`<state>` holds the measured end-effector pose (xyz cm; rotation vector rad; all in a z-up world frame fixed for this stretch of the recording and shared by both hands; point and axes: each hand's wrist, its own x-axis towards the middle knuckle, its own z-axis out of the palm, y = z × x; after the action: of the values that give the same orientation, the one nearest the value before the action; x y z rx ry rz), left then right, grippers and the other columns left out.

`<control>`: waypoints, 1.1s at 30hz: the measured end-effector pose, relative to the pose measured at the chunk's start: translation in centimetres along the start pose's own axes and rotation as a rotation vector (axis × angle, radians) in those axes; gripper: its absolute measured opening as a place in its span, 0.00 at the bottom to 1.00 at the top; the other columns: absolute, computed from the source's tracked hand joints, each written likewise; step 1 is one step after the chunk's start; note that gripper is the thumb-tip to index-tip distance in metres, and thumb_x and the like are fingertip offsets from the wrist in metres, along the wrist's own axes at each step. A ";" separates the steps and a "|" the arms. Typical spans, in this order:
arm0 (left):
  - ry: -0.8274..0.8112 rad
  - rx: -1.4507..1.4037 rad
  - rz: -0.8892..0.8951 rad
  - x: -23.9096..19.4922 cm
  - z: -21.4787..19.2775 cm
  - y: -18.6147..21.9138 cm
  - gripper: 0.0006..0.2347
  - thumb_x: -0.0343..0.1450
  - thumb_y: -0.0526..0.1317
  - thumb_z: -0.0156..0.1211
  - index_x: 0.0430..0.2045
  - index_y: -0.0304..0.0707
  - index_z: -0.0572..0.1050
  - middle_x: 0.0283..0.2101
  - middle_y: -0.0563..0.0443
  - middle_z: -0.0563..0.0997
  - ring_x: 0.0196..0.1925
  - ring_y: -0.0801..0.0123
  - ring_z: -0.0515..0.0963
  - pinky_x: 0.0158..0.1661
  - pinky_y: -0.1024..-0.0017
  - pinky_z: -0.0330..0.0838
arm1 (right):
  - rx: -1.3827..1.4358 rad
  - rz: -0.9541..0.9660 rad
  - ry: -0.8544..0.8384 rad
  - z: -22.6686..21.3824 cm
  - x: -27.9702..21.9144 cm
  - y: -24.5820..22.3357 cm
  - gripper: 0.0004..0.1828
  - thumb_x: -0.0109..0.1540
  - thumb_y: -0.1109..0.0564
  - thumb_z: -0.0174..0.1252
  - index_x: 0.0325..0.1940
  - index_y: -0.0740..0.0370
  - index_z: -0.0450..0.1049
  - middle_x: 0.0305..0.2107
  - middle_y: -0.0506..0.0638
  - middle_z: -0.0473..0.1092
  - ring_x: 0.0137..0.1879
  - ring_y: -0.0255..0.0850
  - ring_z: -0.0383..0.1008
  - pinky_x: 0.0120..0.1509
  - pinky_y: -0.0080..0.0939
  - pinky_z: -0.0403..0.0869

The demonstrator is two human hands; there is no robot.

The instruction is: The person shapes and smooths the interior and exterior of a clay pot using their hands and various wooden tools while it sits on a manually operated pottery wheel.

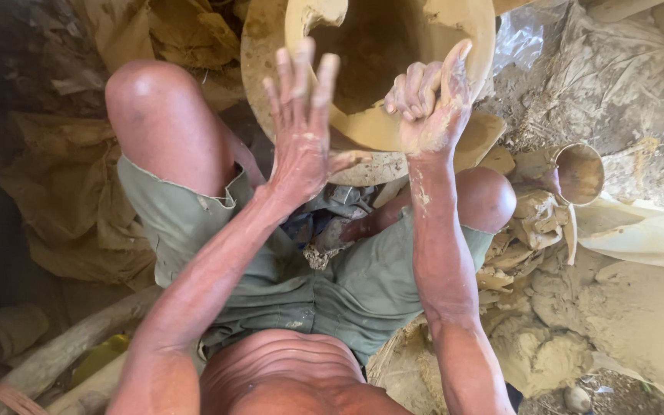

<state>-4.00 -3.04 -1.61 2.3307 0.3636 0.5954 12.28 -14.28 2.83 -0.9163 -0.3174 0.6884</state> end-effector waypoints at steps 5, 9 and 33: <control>0.125 -0.460 -0.271 -1.9 3.4 -0.2 0.69 0.53 0.42 0.87 0.73 0.41 0.21 0.78 0.35 0.21 0.83 0.47 0.31 0.79 0.47 0.31 | -0.043 0.043 0.007 -0.1 0.8 -0.1 0.35 0.75 0.35 0.41 0.20 0.56 0.50 0.14 0.48 0.47 0.20 0.38 0.47 0.29 0.41 0.56; 0.186 -0.527 -0.313 -2.5 5.6 -0.3 0.68 0.59 0.37 0.88 0.73 0.41 0.19 0.79 0.37 0.22 0.83 0.48 0.29 0.80 0.53 0.31 | -0.068 0.063 -0.002 -0.1 0.6 0.4 0.37 0.75 0.34 0.43 0.18 0.56 0.49 0.13 0.47 0.47 0.19 0.37 0.45 0.27 0.39 0.53; 0.203 -0.491 -0.368 -1.5 5.6 -0.6 0.65 0.56 0.37 0.85 0.72 0.33 0.23 0.77 0.31 0.23 0.81 0.42 0.26 0.79 0.51 0.31 | -0.014 0.161 -0.017 0.4 0.4 3.2 0.34 0.74 0.35 0.45 0.20 0.55 0.52 0.13 0.45 0.48 0.17 0.34 0.44 0.23 0.35 0.49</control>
<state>-2.43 -6.33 -6.19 1.6875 0.6430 0.6522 11.05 -12.38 0.47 -0.9565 -0.2654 0.8431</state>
